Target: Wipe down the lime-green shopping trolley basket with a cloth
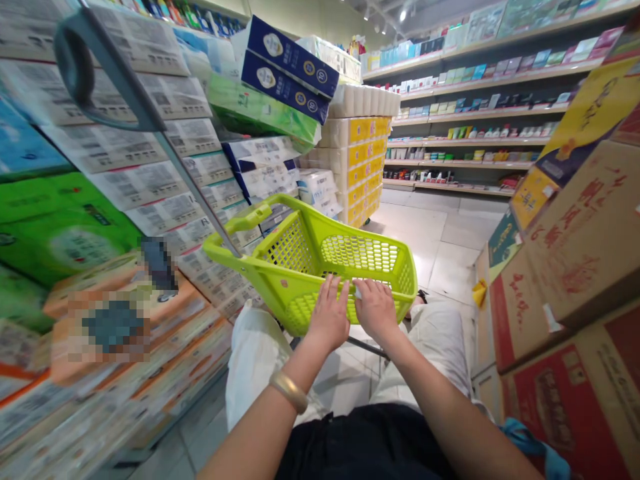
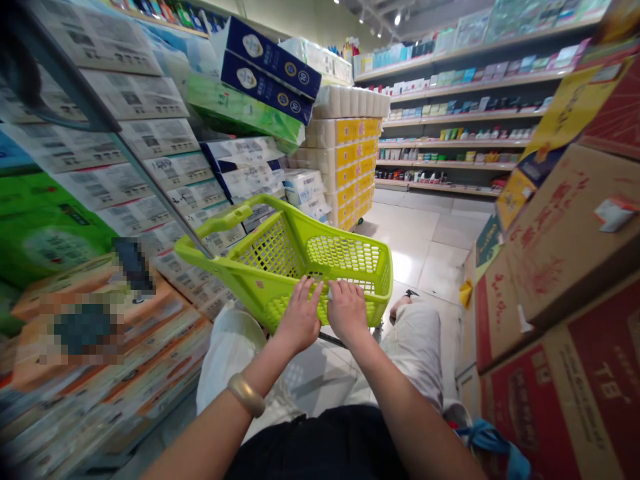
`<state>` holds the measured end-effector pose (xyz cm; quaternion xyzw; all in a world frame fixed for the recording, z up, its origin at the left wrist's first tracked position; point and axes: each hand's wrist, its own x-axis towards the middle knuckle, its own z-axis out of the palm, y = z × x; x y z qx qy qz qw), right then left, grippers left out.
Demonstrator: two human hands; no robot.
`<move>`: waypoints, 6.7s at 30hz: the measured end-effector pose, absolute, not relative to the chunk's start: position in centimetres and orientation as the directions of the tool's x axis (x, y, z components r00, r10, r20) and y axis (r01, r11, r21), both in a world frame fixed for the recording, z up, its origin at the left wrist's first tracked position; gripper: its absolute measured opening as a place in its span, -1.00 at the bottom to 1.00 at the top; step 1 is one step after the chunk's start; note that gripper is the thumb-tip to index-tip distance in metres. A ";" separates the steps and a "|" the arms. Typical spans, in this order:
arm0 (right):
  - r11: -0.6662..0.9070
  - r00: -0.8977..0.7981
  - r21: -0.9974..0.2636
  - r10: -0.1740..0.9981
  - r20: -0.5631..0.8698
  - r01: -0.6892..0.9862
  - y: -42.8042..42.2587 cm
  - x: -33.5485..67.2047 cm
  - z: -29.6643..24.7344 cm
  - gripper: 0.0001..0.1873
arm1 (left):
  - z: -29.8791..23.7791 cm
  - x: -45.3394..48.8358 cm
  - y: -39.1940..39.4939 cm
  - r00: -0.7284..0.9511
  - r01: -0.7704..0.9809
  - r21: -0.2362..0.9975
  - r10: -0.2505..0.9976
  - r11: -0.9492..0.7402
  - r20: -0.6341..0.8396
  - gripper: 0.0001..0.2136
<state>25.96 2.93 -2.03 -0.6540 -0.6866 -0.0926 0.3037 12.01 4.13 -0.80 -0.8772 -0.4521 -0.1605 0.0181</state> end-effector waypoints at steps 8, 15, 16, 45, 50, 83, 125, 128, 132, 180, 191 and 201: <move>-0.042 0.220 -0.336 0.828 0.515 0.941 0.5 30.7 -3.2 -0.68 | -0.2 11.4 3.7 0.567 0.785 0.121 0.783 -0.608 0.255 -0.28; -0.047 0.178 -0.297 0.884 0.432 0.954 0.0 28.3 -1.8 -0.68 | -0.1 11.1 3.5 0.570 0.792 0.099 0.788 -0.602 0.235 -0.27; -0.037 0.162 -0.289 0.892 0.422 0.957 -0.1 28.1 -1.6 -0.68 | -0.1 10.9 3.6 0.569 0.795 0.097 0.791 -0.599 0.224 -0.27; 0.375 -0.108 -0.372 0.812 0.573 0.849 -2.7 23.0 -4.5 -0.40 | -1.2 8.2 7.0 0.376 0.866 0.234 0.883 -0.443 0.280 -0.55; 0.440 -0.159 -0.358 0.785 0.599 0.823 -3.2 22.2 -4.9 -0.38 | -0.6 7.3 8.1 0.366 0.882 0.236 0.908 -0.409 0.204 -0.61; 0.481 -0.125 -0.416 0.756 0.643 0.772 -1.6 22.1 -5.4 -0.65 | -2.4 8.3 3.5 0.486 0.792 0.292 0.843 -0.536 0.231 -0.55; 0.169 0.216 -0.448 0.696 0.685 0.878 -0.5 26.9 -5.8 -0.76 | -3.2 8.6 3.2 0.503 0.722 0.360 0.805 -0.591 0.314 -0.54; 0.376 -0.031 -0.399 0.759 0.651 0.836 -1.1 22.5 -5.3 -0.74 | -3.3 8.7 3.3 0.503 0.718 0.374 0.809 -0.587 0.305 -0.51; 0.410 -0.081 -0.383 0.763 0.642 0.828 -1.1 22.6 -5.4 -0.73 | -3.3 8.5 3.5 0.511 0.710 0.371 0.801 -0.598 0.314 -0.52; 0.281 0.100 -0.431 0.731 0.675 0.858 -1.4 26.6 -5.9 -0.66 | -3.3 8.1 3.1 0.504 0.694 0.378 0.789 -0.612 0.351 -0.55; 0.449 -0.082 -0.391 0.734 0.675 0.804 -2.1 22.9 -6.0 -0.57 | -3.4 8.3 3.2 0.504 0.688 0.385 0.787 -0.615 0.356 -0.53; 0.224 0.162 -0.444 0.715 0.680 0.868 -1.5 25.4 -6.2 -0.65 | -3.5 8.4 3.2 0.490 0.701 0.379 0.795 -0.603 0.358 -0.56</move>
